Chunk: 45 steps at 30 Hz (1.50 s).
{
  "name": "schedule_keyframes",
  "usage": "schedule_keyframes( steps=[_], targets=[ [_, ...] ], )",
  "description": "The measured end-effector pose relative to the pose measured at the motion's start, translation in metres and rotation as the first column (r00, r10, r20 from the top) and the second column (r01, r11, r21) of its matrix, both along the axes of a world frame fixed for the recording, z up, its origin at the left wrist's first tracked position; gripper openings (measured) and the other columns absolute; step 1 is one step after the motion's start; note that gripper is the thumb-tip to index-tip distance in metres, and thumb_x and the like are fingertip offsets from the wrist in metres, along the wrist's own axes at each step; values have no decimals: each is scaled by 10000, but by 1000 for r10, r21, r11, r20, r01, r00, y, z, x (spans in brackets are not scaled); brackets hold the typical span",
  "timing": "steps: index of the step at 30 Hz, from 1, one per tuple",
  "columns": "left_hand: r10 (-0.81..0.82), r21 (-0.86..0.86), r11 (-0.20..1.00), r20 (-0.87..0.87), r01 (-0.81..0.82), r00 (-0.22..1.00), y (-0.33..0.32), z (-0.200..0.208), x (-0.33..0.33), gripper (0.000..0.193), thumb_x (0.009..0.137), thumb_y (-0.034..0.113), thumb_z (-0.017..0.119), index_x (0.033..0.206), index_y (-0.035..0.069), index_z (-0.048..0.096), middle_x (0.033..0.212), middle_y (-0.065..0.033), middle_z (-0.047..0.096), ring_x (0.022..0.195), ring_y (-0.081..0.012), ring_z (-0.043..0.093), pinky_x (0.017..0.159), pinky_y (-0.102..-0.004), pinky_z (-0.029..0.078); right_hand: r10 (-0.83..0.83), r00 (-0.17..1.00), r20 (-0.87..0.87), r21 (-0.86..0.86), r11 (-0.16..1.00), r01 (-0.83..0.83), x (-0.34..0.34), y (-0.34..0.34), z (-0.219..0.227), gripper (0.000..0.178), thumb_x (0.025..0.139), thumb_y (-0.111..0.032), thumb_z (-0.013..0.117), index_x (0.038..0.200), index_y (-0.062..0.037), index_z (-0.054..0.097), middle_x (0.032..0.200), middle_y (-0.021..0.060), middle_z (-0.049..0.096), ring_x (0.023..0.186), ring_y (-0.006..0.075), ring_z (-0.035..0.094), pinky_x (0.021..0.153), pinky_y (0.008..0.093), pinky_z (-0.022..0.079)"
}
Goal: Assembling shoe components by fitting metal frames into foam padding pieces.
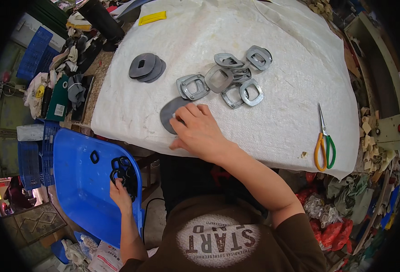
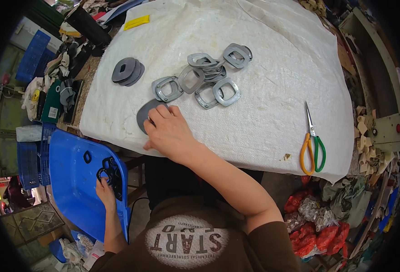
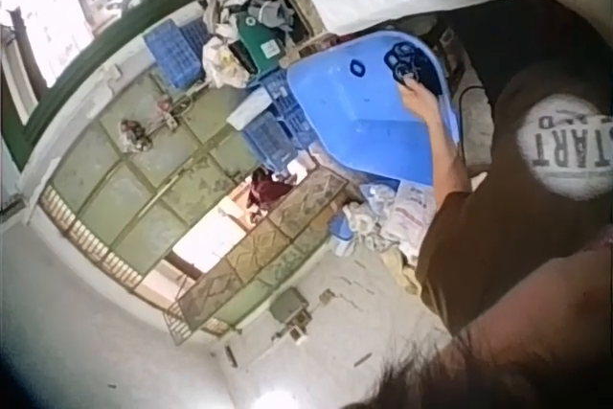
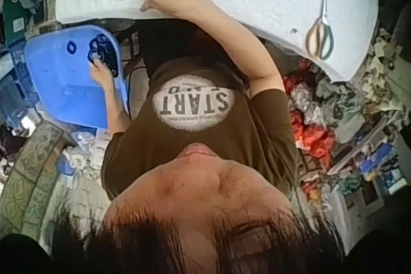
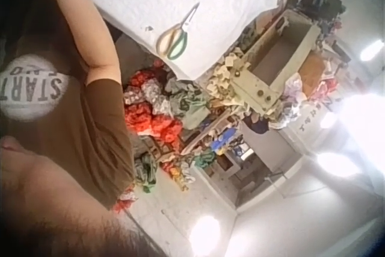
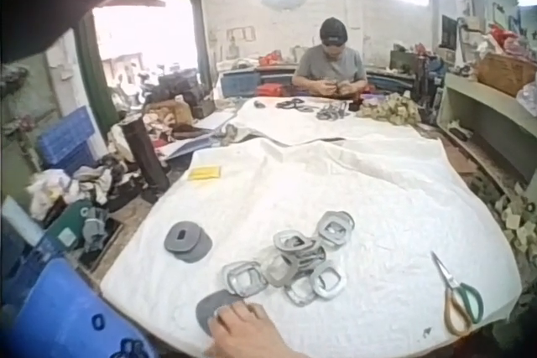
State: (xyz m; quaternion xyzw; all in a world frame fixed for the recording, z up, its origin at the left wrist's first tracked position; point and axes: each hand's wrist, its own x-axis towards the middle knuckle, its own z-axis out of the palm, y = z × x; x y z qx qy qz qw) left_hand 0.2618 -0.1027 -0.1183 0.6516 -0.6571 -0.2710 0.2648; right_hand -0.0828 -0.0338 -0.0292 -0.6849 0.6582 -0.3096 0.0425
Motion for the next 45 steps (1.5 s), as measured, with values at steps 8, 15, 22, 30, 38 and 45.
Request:
schedule_keyframes(
  steps=[8,15,22,30,38,45],
  targets=[
    [-73,184,983,308,16,949,3,-21,16,185,866,142,484,960,3,562,827,-195,635,764,-357,614,668,-403,448,-9,998,-64,-28,1000,7,-9,54,-8,250,661,-133,694,870,-63,578,894,66,510,876,237,484,729,329,408],
    [-122,-299,937,207,182,971,15,40,-67,275,808,20,536,1083,20,529,816,-116,548,701,-247,545,652,-307,447,-184,918,352,-179,949,259,-17,78,-1,176,680,-13,643,844,-30,581,820,85,535,754,251,520,603,332,451],
    [-409,55,595,-838,802,360,76,112,-212,389,930,132,393,1284,-25,420,1165,-133,552,1035,-198,543,898,-310,414,-220,962,161,-327,908,262,-14,102,24,320,586,17,658,896,-22,590,872,99,557,700,245,531,540,310,448],
    [-420,146,351,-858,925,295,82,116,-254,406,898,73,382,1287,-42,398,1168,-123,547,1038,-150,520,898,-265,395,-223,869,441,-208,917,341,-18,133,33,230,737,-43,650,945,10,567,943,128,562,762,277,562,640,335,488],
    [-849,-91,390,-421,916,319,91,124,-263,443,859,-25,422,1299,-42,370,1101,-248,560,902,-349,617,773,-336,484,-290,744,602,-9,930,369,-15,134,41,174,777,-57,628,919,17,559,848,136,540,719,277,542,608,341,450],
    [-919,-310,386,-216,869,330,99,115,-266,511,791,-89,501,1283,-81,364,1041,-254,578,875,-358,617,735,-373,515,-369,802,470,-29,902,432,-11,136,48,147,762,-46,620,884,13,562,781,126,520,684,292,503,623,359,419]
  ],
)
